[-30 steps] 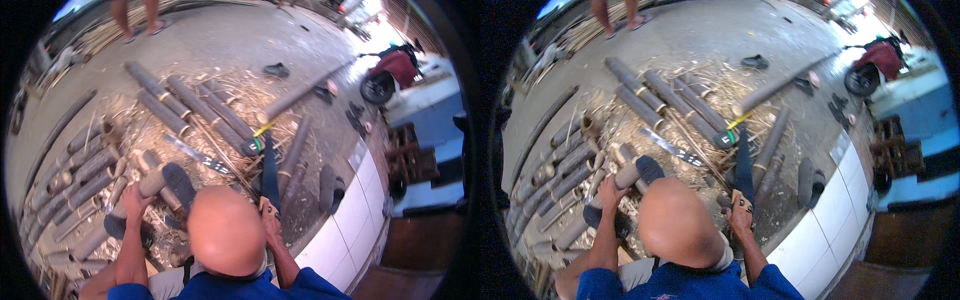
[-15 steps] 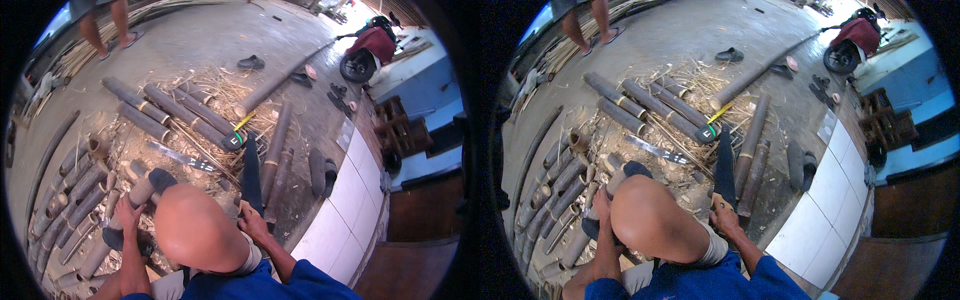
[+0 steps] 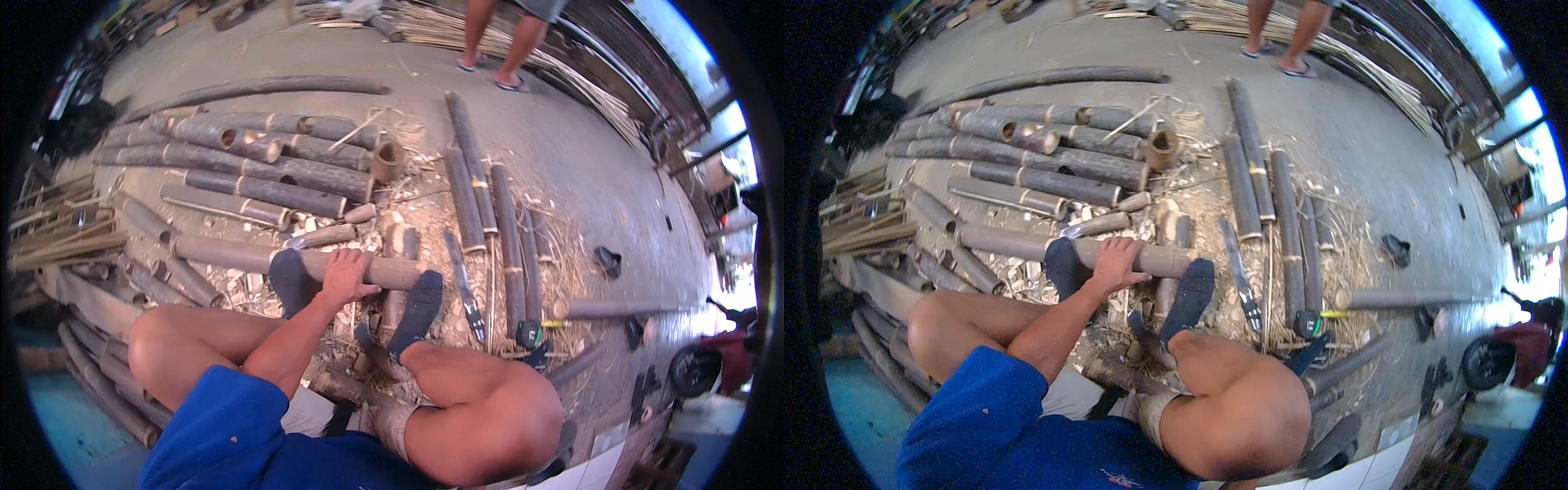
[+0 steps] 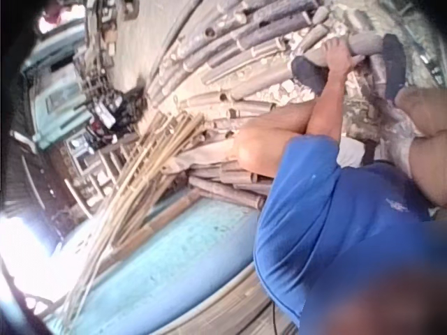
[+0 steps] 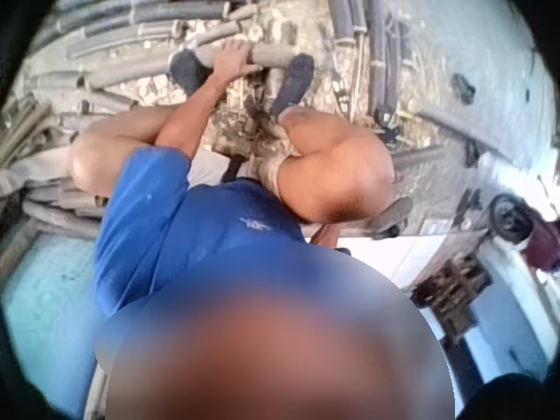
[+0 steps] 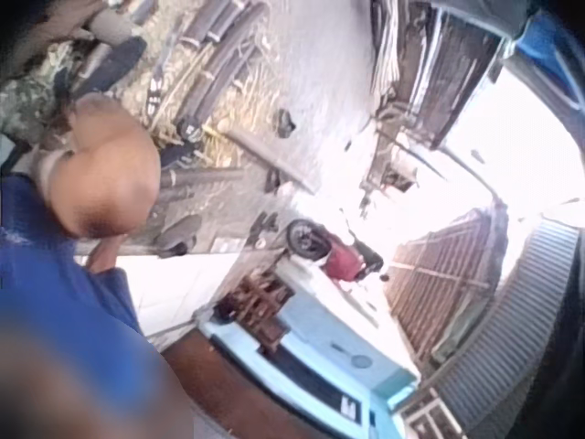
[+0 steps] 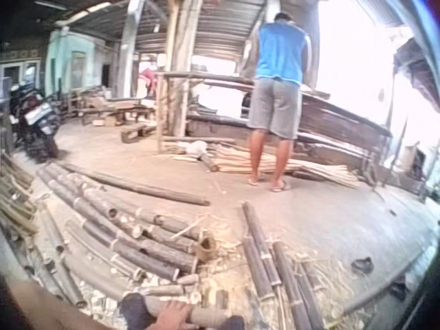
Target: The person sits on the floor and uses a curved blade to shave and smooth the surface of a bamboo joint. They rotate the bamboo piece to work on different sides and occasionally inspect the cut surface.
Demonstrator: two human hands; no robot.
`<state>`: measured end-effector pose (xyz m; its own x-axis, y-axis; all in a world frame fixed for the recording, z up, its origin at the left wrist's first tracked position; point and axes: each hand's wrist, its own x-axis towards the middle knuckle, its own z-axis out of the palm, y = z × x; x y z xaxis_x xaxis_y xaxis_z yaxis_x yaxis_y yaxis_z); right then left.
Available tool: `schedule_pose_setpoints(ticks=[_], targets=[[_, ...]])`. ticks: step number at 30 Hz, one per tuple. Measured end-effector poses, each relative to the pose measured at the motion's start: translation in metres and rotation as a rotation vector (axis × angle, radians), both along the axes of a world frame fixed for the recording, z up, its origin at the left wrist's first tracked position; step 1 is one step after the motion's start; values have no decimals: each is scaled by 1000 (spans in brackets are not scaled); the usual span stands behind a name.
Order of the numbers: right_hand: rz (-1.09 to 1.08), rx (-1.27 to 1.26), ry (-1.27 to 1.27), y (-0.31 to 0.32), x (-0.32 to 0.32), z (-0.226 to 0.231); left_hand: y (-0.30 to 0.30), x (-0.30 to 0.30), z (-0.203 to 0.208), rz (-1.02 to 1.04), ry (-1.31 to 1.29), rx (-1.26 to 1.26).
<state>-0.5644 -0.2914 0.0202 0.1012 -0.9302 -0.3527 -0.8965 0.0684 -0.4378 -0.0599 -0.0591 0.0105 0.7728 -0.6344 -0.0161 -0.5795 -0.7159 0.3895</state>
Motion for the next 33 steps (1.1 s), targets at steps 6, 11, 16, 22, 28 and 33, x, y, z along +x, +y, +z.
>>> schedule_pose_setpoints(ticks=[6,11,16,22,28,33], targets=[[786,187,-12,35,172,177,3,5,-5,-32,-38,-74],[1343,243,2,71,292,332,6,27,-20,132,132,-319],[1567,64,-21,74,322,376,9,46,-19,112,-40,-322],[1136,99,-2,32,245,285,26,85,-22,441,8,21],[450,46,46,-3,134,130,46,124,-29,327,247,278],[60,-40,54,-15,88,37,50,131,-25,136,216,370]])
